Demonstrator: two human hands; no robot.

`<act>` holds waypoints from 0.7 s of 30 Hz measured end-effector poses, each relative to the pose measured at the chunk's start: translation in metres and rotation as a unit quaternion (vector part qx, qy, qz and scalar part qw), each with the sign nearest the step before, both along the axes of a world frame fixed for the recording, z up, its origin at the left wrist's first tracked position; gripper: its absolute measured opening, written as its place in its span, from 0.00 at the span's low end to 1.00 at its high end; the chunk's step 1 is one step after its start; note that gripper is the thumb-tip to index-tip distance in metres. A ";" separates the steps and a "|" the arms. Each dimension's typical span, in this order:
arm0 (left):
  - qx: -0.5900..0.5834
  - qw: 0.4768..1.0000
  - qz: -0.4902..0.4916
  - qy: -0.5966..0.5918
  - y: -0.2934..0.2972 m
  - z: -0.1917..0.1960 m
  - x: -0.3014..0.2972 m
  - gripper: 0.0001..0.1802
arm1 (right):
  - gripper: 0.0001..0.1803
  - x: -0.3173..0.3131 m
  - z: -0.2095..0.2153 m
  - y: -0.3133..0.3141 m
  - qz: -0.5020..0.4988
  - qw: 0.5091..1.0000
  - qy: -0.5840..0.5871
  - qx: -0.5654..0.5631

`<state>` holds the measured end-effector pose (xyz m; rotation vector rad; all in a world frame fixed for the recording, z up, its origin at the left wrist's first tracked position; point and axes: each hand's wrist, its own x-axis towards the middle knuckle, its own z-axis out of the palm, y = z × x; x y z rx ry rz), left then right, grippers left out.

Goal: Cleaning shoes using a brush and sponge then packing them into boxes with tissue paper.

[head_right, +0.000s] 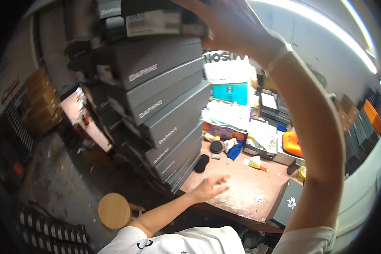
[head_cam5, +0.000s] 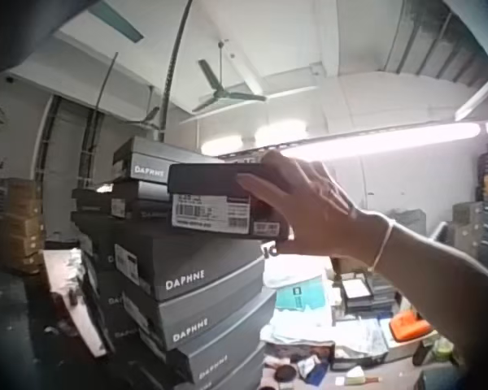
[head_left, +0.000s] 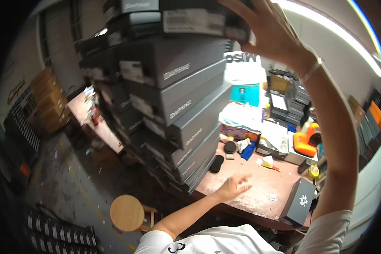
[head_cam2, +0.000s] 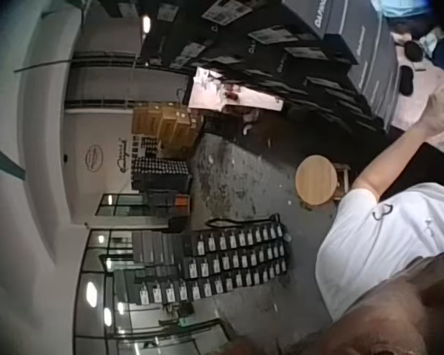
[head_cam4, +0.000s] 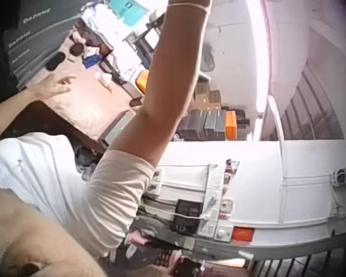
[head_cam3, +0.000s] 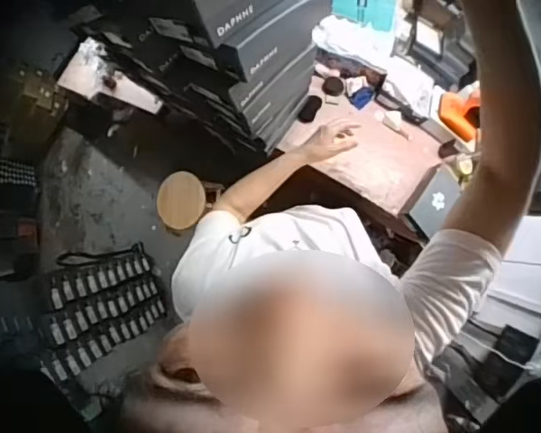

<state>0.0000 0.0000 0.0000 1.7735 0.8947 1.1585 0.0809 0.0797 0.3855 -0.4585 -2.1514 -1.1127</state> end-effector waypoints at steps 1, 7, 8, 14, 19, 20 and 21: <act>0.007 1.000 -0.025 -0.010 0.007 0.002 0.014 0.31 | 0.51 0.022 -0.014 0.013 0.006 0.998 0.032 0.049; -0.069 0.928 -0.090 -0.355 0.039 0.054 0.003 0.42 | 0.44 0.214 -0.236 -0.040 0.037 0.977 0.204 -0.051; -0.143 0.884 -0.133 -0.426 0.042 0.048 0.009 0.44 | 0.41 0.250 -0.282 -0.059 0.061 0.969 0.210 -0.119; -0.477 0.833 0.033 -0.279 0.077 -0.228 0.051 0.34 | 0.45 0.272 -0.493 -0.113 0.012 0.854 0.133 -0.502; -0.528 0.817 0.162 -0.165 0.070 -0.249 0.111 0.29 | 0.36 0.278 -0.612 -0.070 -0.109 0.188 0.603 -0.768; -0.495 0.831 0.208 -0.144 0.068 -0.241 0.119 0.29 | 0.33 0.277 -0.614 -0.067 -0.131 0.197 0.550 -0.801; -0.518 0.818 0.194 -0.161 0.073 -0.228 0.119 0.30 | 0.31 0.279 -0.613 -0.056 -0.147 0.211 0.497 -0.829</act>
